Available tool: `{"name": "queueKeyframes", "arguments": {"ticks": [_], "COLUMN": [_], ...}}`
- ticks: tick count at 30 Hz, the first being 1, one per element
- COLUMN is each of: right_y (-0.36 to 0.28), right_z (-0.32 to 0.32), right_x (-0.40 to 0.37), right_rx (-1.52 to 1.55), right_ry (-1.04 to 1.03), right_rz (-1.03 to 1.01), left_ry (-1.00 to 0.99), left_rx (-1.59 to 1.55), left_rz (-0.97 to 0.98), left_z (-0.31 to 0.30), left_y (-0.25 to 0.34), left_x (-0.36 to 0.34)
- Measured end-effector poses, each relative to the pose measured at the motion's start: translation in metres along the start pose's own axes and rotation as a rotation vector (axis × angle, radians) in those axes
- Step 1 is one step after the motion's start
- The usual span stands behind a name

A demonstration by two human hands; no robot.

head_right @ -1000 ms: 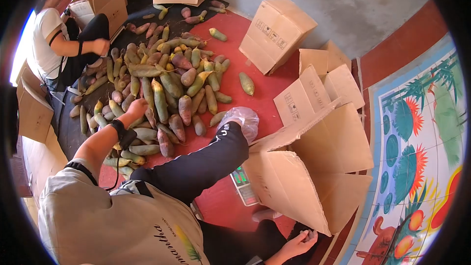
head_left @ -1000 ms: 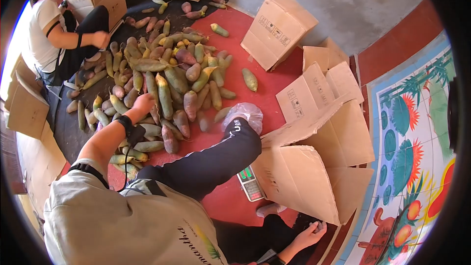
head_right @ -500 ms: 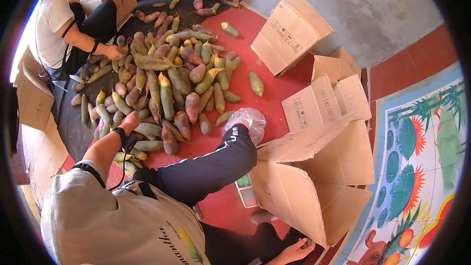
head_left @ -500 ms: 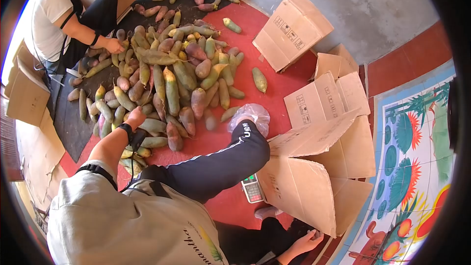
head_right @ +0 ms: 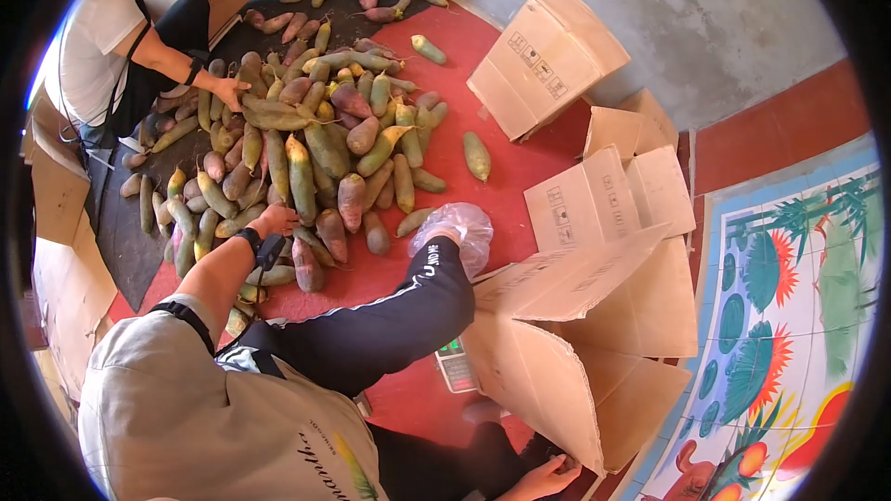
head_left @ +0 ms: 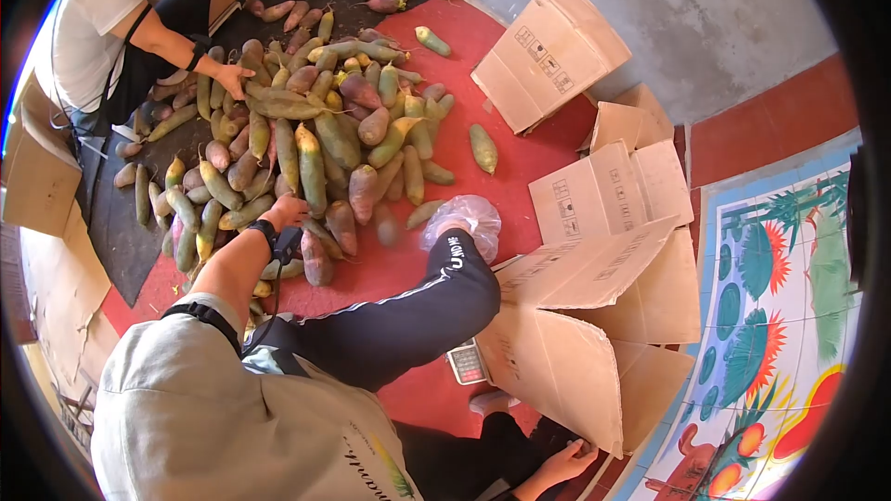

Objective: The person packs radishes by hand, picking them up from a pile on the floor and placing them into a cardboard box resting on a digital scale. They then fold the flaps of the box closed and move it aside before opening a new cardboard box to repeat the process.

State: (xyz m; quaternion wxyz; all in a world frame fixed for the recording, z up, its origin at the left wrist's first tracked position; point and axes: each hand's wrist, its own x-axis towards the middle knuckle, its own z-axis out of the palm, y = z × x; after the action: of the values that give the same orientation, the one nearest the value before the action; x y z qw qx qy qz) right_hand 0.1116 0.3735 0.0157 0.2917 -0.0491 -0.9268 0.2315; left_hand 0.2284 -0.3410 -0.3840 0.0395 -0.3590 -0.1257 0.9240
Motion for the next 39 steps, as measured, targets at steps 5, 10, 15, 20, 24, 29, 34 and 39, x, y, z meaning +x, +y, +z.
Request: {"name": "queueKeyframes", "arguments": {"ticks": [5,10,15,20,24,29,34,39], "right_y": [-0.003,0.001,0.002,0.006,-0.007,-0.008,-0.028,-0.023], "right_z": [0.002,0.004,0.005,0.009,0.008,0.011,0.006,0.009], "right_x": [0.000,0.001,0.000,0.001,-0.001,-0.003,-0.003,-0.005], "right_rx": [-0.031,-0.047,-0.006,0.084,0.113,0.174,0.253,0.248], "right_ry": [-0.006,0.008,-0.008,0.014,0.006,0.027,-0.015,0.020], "right_rz": [0.046,-0.013,0.018,0.078,0.070,0.059,0.180,0.131], "left_ry": [0.489,0.717,0.599,0.387,0.388,0.019,-0.330,-0.753], "left_rx": [0.880,1.413,1.635,1.678,1.369,1.412,1.603,1.682], "left_rz": [0.463,0.725,0.671,0.840,0.897,0.918,0.972,0.941], "left_z": [0.075,0.092,0.095,0.112,0.184,0.273,0.360,0.427], "left_y": [-0.064,-0.082,-0.113,-0.116,-0.140,-0.196,-0.272,-0.351], "left_x": [-0.039,-0.066,-0.107,-0.118,-0.148,-0.180,-0.203,-0.209]}}
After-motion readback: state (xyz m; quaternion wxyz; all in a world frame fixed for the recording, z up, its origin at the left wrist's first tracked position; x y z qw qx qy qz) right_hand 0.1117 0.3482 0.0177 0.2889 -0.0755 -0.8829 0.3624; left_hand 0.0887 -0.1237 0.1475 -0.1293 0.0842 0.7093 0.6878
